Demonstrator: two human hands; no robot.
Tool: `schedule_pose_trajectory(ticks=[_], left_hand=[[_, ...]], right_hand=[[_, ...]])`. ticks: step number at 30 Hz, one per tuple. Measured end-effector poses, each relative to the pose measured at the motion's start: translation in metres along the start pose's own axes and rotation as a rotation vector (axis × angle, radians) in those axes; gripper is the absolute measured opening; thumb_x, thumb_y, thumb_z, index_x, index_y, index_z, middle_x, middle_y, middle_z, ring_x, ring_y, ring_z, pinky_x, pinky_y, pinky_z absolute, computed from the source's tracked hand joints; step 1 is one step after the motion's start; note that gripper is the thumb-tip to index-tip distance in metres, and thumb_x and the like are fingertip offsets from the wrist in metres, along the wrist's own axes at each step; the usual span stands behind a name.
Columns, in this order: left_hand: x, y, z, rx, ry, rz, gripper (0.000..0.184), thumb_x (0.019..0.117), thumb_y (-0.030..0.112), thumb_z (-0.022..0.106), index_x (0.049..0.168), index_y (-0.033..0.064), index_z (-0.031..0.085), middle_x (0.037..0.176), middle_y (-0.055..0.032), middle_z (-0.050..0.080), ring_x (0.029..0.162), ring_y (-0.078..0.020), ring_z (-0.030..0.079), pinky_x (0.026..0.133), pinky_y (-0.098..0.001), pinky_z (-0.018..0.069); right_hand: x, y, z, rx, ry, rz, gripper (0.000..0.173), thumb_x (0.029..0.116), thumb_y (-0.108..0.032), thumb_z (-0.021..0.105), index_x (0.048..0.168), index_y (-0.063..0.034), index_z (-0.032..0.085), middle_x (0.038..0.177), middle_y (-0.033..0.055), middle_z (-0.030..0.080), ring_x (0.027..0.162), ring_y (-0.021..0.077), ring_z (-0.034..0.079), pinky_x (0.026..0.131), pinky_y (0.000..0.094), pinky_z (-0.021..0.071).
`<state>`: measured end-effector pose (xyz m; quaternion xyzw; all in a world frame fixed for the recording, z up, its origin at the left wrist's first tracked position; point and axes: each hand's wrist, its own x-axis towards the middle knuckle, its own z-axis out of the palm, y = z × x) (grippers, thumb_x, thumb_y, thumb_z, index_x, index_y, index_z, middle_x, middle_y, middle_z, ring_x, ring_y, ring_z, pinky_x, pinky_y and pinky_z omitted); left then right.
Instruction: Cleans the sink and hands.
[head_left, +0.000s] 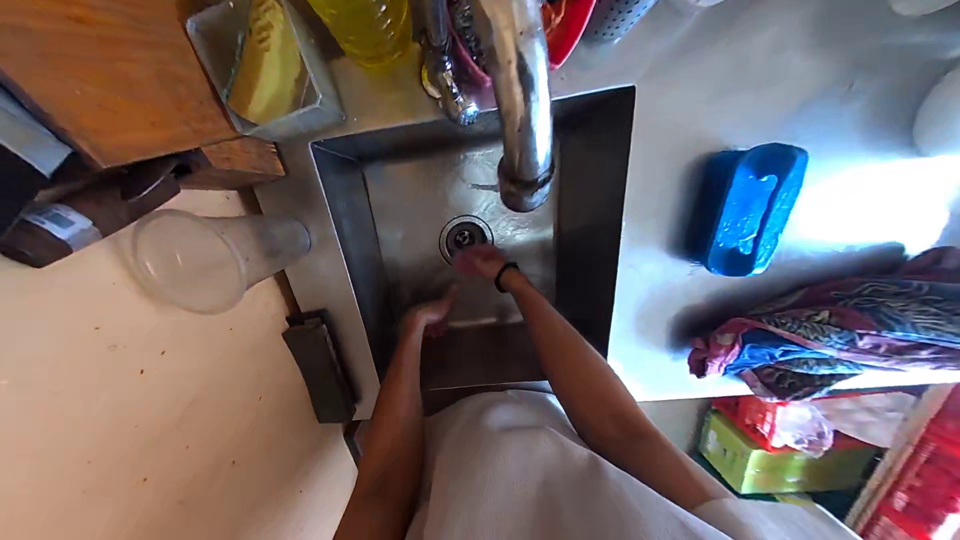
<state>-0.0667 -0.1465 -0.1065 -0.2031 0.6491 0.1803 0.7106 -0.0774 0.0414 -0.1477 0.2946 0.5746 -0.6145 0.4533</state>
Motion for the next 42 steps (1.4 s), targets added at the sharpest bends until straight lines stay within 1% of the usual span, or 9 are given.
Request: schedule_pose_trajectory(ticks=[10,15,19,25,31,33,37,40,42], left_hand=[[0.009,0.141,-0.032,-0.544,0.081,0.891,0.080,0.1107,0.045,0.003,0.132,-0.0094,0.057,0.126,-0.0237,0.066,0.114,-0.0266,0.067,0.101,-0.0410,0.0522],[-0.039,0.078,-0.055,-0.012,0.244,0.334,0.081,0.1081,0.060,0.020,0.130,-0.0047,0.062,0.122,-0.0275,0.067,0.117,-0.0386,0.064,0.104,-0.0593,0.0476],[0.000,-0.003,-0.031,0.152,0.098,-0.223,0.086,0.0968,0.078,0.034,0.111,0.0007,0.070,0.096,-0.0164,0.072,0.081,-0.0273,0.069,0.079,-0.0460,0.0554],[0.021,0.073,-0.032,-0.165,0.266,0.422,0.071,0.1093,0.054,0.033,0.128,-0.0083,0.061,0.114,-0.0261,0.070,0.107,-0.0345,0.070,0.100,-0.0532,0.0529],[-0.023,0.105,-0.025,-0.010,0.810,0.590,0.035,0.1044,0.030,0.055,0.125,0.0046,0.069,0.118,-0.0226,0.070,0.112,-0.0399,0.068,0.096,-0.0619,0.0523],[-0.014,0.079,-0.043,-0.007,1.044,0.667,0.045,0.1052,0.025,0.053,0.143,-0.0007,0.053,0.145,-0.0271,0.052,0.135,-0.0422,0.051,0.113,-0.0575,0.0420],[0.064,0.064,-0.055,0.175,1.386,0.642,0.067,0.1079,0.038,0.034,0.161,0.0003,0.022,0.170,-0.0202,0.015,0.158,-0.0329,0.014,0.128,-0.0509,0.0139],[0.090,0.056,0.018,0.276,1.358,0.658,0.072,0.1063,0.041,0.033,0.164,0.0020,0.013,0.172,-0.0167,0.007,0.160,-0.0278,0.006,0.129,-0.0514,0.0080],[0.079,0.053,0.054,0.352,1.103,0.807,0.067,0.1027,0.032,0.048,0.155,-0.0072,0.035,0.166,-0.0264,0.025,0.156,-0.0388,0.020,0.128,-0.0548,0.0140]], right_hand=[[-0.036,0.045,-0.042,-0.400,0.004,0.516,0.038,0.1070,-0.026,0.053,0.127,0.0051,0.062,0.111,0.0209,0.070,0.094,0.0291,0.071,0.088,0.0455,0.0569],[0.006,-0.004,-0.010,-0.112,0.044,0.075,0.040,0.1089,-0.028,0.049,0.132,0.0017,0.062,0.119,0.0197,0.071,0.107,0.0287,0.070,0.095,0.0485,0.0568],[-0.019,-0.011,-0.007,-0.020,0.134,0.108,0.043,0.1110,-0.028,0.042,0.131,0.0058,0.060,0.116,0.0214,0.071,0.102,0.0276,0.072,0.092,0.0450,0.0578],[-0.026,0.061,0.015,-0.113,-0.127,0.500,0.046,0.1126,-0.030,0.036,0.121,0.0034,0.067,0.109,0.0168,0.074,0.090,0.0220,0.071,0.084,0.0379,0.0556],[0.011,-0.013,-0.001,-0.404,0.210,-0.312,0.033,0.1016,-0.022,0.062,0.123,0.0020,0.070,0.113,0.0215,0.073,0.106,0.0328,0.070,0.098,0.0530,0.0548],[-0.018,-0.059,-0.044,-0.657,0.528,-0.406,0.032,0.1032,-0.025,0.054,0.119,-0.0030,0.072,0.108,0.0229,0.074,0.102,0.0413,0.071,0.089,0.0626,0.0549],[0.009,-0.067,-0.095,-0.781,0.993,-0.406,0.063,0.1052,-0.028,0.046,0.158,0.0025,0.032,0.163,0.0244,0.035,0.153,0.0360,0.033,0.125,0.0491,0.0293],[0.007,-0.025,-0.041,-0.815,0.774,-0.472,0.081,0.1037,-0.036,0.055,0.163,0.0030,0.016,0.171,0.0221,0.011,0.159,0.0363,0.009,0.129,0.0583,0.0138],[-0.001,-0.007,-0.012,-0.752,0.518,-0.477,0.084,0.0968,-0.022,0.065,0.163,-0.0006,0.019,0.172,0.0187,0.012,0.160,0.0333,0.010,0.130,0.0539,0.0140]])
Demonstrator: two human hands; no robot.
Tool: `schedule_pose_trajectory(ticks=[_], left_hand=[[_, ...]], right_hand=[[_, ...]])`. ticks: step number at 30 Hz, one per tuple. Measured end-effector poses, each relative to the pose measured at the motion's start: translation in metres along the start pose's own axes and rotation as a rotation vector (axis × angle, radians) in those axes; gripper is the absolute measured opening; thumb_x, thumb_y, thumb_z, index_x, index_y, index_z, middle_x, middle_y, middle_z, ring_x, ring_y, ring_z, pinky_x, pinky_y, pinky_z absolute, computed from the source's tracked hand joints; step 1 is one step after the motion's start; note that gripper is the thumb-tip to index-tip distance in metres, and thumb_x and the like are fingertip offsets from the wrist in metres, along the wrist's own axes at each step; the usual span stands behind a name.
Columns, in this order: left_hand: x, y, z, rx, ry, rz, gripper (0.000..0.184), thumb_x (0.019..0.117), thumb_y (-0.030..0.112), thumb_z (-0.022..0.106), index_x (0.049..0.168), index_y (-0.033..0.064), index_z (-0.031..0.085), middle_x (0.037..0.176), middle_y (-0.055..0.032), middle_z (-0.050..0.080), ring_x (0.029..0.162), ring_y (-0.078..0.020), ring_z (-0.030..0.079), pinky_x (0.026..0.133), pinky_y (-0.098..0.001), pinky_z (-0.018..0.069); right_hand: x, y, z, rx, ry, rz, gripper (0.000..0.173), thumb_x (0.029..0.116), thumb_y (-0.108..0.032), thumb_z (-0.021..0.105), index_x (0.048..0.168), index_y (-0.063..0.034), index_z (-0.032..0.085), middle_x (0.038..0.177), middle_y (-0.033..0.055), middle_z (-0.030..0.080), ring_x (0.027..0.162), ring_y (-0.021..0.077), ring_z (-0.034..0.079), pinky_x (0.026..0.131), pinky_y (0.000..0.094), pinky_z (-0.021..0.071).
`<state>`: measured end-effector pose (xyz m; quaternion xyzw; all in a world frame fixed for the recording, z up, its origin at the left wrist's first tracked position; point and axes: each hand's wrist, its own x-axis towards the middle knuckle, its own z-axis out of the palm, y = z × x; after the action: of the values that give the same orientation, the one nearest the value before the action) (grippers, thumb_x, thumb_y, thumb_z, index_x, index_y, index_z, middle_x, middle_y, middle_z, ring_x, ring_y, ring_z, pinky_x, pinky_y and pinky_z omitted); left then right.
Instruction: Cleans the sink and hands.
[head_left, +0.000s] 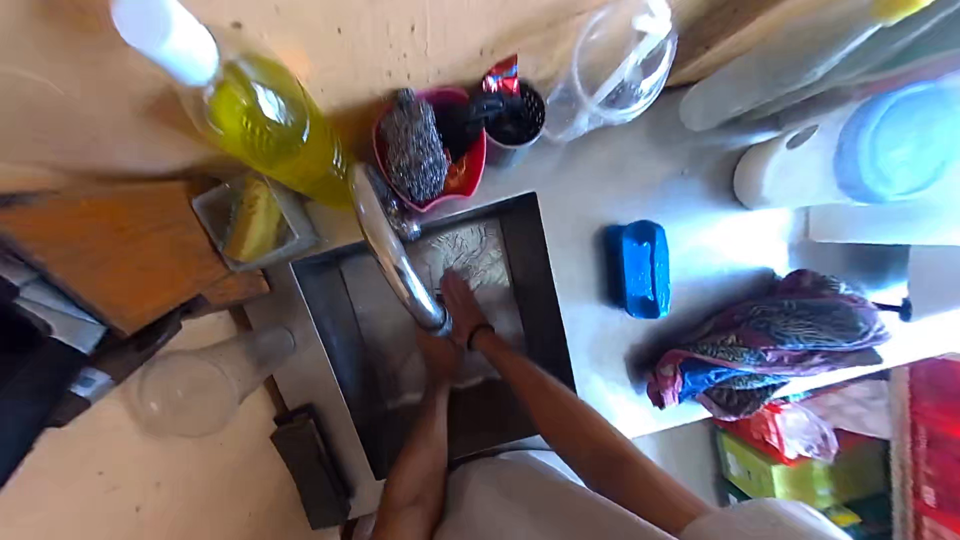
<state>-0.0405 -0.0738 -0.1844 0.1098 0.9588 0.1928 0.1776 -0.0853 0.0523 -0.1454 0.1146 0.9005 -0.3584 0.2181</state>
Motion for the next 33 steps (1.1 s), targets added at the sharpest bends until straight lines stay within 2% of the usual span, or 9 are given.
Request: schedule_pose_trajectory(ticks=[4,9,13,16,18,23,26,28,33], left_hand=[[0.030,-0.015,-0.026,-0.076,0.113,-0.084,0.063,0.1012,0.025,0.048,0.155,-0.0063,0.036,0.161,-0.0246,0.037,0.152,-0.0372,0.031,0.126,-0.0545,0.0195],[0.119,-0.052,-0.039,0.106,0.258,-0.061,0.084,0.1051,0.050,0.030,0.162,-0.0049,0.000,0.171,-0.0231,-0.005,0.160,-0.0312,-0.004,0.129,-0.0499,0.0026],[0.075,0.016,-0.057,0.110,-0.203,0.214,0.072,0.1076,0.042,0.041,0.164,0.0029,0.016,0.171,-0.0153,0.014,0.159,-0.0260,0.013,0.129,-0.0487,0.0156],[0.023,-0.007,-0.004,-0.124,-0.096,0.385,0.060,0.1058,0.029,0.041,0.156,-0.0024,0.036,0.165,-0.0205,0.031,0.155,-0.0328,0.027,0.128,-0.0504,0.0216],[-0.002,-0.019,-0.009,-0.149,-0.196,0.436,0.057,0.1024,0.023,0.042,0.155,0.0008,0.041,0.164,-0.0184,0.034,0.154,-0.0334,0.030,0.126,-0.0538,0.0230],[0.020,-0.029,-0.056,-0.326,0.039,0.029,0.040,0.1029,0.011,0.047,0.136,-0.0073,0.058,0.142,-0.0263,0.056,0.135,-0.0366,0.054,0.116,-0.0494,0.0410],[0.079,-0.003,-0.088,-0.855,0.027,-0.253,0.036,0.1086,0.009,0.034,0.126,-0.0136,0.056,0.109,-0.0197,0.067,0.097,-0.0189,0.067,0.090,-0.0332,0.0554],[0.118,0.015,-0.102,-1.105,-0.130,-0.387,0.043,0.1111,0.015,0.025,0.129,-0.0112,0.053,0.108,-0.0195,0.068,0.092,-0.0205,0.068,0.085,-0.0358,0.0573],[0.162,0.061,-0.123,-0.912,-0.215,-0.271,0.045,0.1125,0.025,0.032,0.123,-0.0067,0.061,0.105,-0.0188,0.068,0.088,-0.0220,0.066,0.085,-0.0402,0.0556]], right_hand=[[-0.007,0.018,-0.015,0.034,0.197,0.025,0.062,0.1001,-0.016,0.056,0.158,-0.0024,0.038,0.166,0.0157,0.033,0.156,0.0297,0.027,0.128,0.0480,0.0253],[0.039,0.017,-0.044,-0.079,0.361,0.180,0.083,0.1022,-0.033,0.055,0.162,0.0052,0.012,0.171,0.0239,0.006,0.159,0.0378,0.006,0.126,0.0627,0.0127],[0.022,0.020,-0.006,-0.095,0.129,0.004,0.078,0.0992,-0.023,0.062,0.163,-0.0001,0.022,0.172,0.0187,0.013,0.160,0.0331,0.010,0.128,0.0603,0.0108],[0.000,0.038,-0.009,-0.086,0.218,-0.072,0.052,0.1019,-0.016,0.050,0.153,-0.0083,0.049,0.165,0.0091,0.038,0.155,0.0239,0.030,0.127,0.0458,0.0268],[0.015,0.049,-0.022,-0.103,0.361,0.014,0.056,0.1005,-0.017,0.050,0.155,-0.0061,0.045,0.165,0.0130,0.037,0.154,0.0283,0.032,0.126,0.0499,0.0287],[0.036,0.046,0.021,-0.240,0.501,0.278,0.068,0.1063,-0.045,0.041,0.162,-0.0073,0.031,0.170,0.0134,0.025,0.159,0.0288,0.018,0.129,0.0531,0.0180],[-0.005,0.000,0.051,-0.065,0.240,0.199,0.066,0.1030,-0.031,0.052,0.161,-0.0054,0.033,0.169,0.0145,0.028,0.157,0.0321,0.022,0.127,0.0565,0.0187],[-0.017,-0.020,0.044,0.145,0.184,0.154,0.056,0.1026,-0.019,0.051,0.156,-0.0059,0.043,0.167,0.0123,0.033,0.157,0.0297,0.025,0.128,0.0525,0.0176],[-0.017,-0.080,-0.069,1.011,0.155,0.395,0.053,0.1123,-0.034,0.037,0.148,0.0038,0.047,0.143,0.0248,0.057,0.133,0.0320,0.057,0.113,0.0479,0.0446]])
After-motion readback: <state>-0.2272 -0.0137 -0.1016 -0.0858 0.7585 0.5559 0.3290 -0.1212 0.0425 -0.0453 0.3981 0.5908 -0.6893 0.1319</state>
